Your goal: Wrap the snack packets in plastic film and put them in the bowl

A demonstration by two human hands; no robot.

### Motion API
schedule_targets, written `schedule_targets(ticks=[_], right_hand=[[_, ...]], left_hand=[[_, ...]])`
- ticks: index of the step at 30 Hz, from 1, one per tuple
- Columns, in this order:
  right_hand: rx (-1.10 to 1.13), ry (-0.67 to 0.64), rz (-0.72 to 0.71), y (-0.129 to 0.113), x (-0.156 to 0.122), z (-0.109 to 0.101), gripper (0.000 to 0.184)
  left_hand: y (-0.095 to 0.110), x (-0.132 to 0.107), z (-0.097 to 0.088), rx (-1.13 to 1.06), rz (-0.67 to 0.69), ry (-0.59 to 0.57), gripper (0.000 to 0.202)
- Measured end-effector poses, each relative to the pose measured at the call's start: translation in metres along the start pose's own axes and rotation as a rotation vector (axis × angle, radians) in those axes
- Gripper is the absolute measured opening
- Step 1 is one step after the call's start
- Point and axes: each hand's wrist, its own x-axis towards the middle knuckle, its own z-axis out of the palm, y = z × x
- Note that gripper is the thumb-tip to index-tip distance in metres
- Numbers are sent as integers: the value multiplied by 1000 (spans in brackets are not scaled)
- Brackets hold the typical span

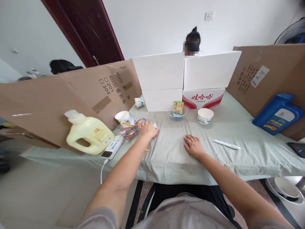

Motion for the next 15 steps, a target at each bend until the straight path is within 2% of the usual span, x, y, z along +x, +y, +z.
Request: schedule_targets(ticks=[2,5,9,15], right_hand=[[6,8,4,0,0,1,45],[12,13,7,1,1,3,45],[19,11,16,2,2,5,45],[26,19,17,2,1,6,45]], left_hand=[[-13,7,-3,117,-70,-118,68],[-20,8,5,160,-33,-197,61],[-13,-2,21,172,49,-171,41],[-14,-10,28,151,143,-36,35]])
